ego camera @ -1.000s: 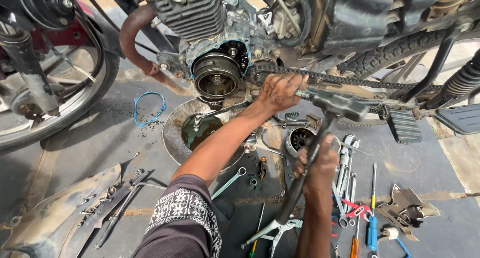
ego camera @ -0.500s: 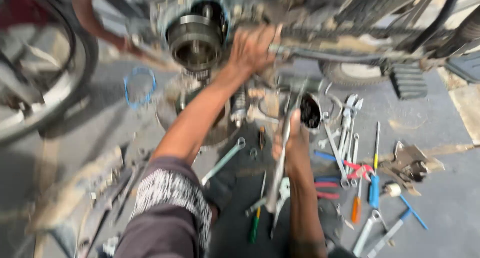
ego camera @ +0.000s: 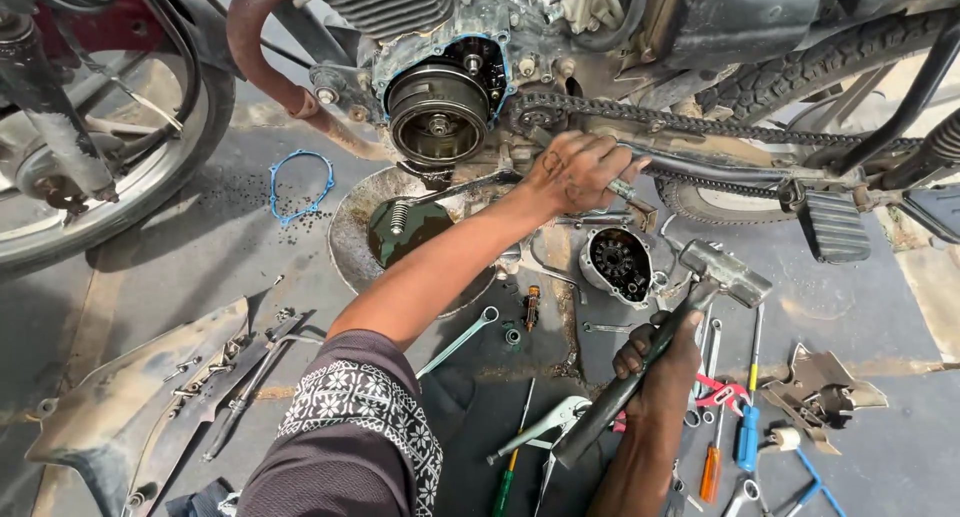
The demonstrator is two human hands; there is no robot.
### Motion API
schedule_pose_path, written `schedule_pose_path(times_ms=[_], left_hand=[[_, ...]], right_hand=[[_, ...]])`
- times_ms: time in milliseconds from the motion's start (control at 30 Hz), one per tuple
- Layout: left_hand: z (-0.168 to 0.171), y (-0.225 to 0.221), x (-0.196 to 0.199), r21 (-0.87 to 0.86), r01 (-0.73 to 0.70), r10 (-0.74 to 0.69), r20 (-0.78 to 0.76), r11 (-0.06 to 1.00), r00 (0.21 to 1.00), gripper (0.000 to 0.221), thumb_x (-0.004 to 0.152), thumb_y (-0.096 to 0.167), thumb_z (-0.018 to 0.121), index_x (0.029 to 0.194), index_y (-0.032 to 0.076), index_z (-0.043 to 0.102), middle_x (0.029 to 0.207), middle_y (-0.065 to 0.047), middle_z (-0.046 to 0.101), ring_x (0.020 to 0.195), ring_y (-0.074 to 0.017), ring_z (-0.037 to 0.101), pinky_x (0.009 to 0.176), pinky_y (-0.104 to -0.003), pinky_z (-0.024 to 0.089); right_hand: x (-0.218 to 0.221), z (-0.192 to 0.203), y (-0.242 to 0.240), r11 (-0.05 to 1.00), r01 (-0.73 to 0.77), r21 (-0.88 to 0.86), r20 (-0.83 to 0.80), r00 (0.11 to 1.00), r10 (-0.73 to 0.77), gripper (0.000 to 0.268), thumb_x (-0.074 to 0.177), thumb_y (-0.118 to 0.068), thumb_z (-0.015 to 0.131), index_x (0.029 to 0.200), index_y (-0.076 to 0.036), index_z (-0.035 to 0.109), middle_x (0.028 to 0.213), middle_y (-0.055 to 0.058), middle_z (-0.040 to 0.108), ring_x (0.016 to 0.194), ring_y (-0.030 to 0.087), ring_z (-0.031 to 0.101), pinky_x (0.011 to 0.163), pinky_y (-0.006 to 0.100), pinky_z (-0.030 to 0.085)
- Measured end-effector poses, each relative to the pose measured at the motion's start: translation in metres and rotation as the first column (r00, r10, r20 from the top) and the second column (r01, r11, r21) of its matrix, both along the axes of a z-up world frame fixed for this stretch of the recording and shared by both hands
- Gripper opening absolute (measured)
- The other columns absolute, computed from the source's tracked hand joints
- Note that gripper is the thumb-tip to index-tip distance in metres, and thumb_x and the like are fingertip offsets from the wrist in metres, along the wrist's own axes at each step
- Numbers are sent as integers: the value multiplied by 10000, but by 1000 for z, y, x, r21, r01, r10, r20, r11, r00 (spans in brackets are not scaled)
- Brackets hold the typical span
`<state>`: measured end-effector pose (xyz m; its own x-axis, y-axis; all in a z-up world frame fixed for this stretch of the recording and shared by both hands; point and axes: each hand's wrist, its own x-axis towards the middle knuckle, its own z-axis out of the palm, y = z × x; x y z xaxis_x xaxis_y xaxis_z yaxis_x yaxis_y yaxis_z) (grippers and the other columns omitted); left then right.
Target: The person uses a hammer and punch to tap a component inside the exposed motorcycle engine. They then use pliers to adjust a part near the chain and sprocket area, followed by manual adjustments with both hands.
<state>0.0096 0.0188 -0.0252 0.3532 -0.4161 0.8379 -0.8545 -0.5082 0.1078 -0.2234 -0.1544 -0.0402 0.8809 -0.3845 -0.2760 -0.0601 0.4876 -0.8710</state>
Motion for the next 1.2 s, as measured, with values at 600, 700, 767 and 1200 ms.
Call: schedule_pose_path(times_ms=[600,700,767,1200], left_hand=[[24,22,-7,-235,23,-9,62,972,998,342,641,91,783,957,112,655,778,-85,630,711,-302,676,628,-435,544],[19,23,0,-239,-20,23,10,971,1000,227,753,17,762,921,88,626,780,-84,614,730,-302,673,652,-429,549],[22,25,-3,-251,-16,21,17,968,1000,216,759,17,758,907,89,619,773,-87,614,716,-300,670,642,-424,550],[28,21,1,-395,-44,70,51,918,996,212,943,159,752,861,67,579,747,-107,647,654,-290,686,595,-419,559]], right_hand=[[-3,5,39,989,-123,-86,-58,991,119,575,987,-648,496,994,-73,505,608,15,413,411,111,390,360,268,341],[-3,8,45,985,-145,-97,-60,988,140,581,982,-654,489,998,-74,508,610,15,418,410,111,393,360,269,345],[-5,8,47,981,-155,-115,-64,987,148,587,978,-659,486,999,-73,512,608,15,417,409,112,394,357,270,345],[25,69,86,860,-106,-499,204,950,236,568,1041,-624,443,975,-62,487,630,16,460,448,109,429,387,269,381]])
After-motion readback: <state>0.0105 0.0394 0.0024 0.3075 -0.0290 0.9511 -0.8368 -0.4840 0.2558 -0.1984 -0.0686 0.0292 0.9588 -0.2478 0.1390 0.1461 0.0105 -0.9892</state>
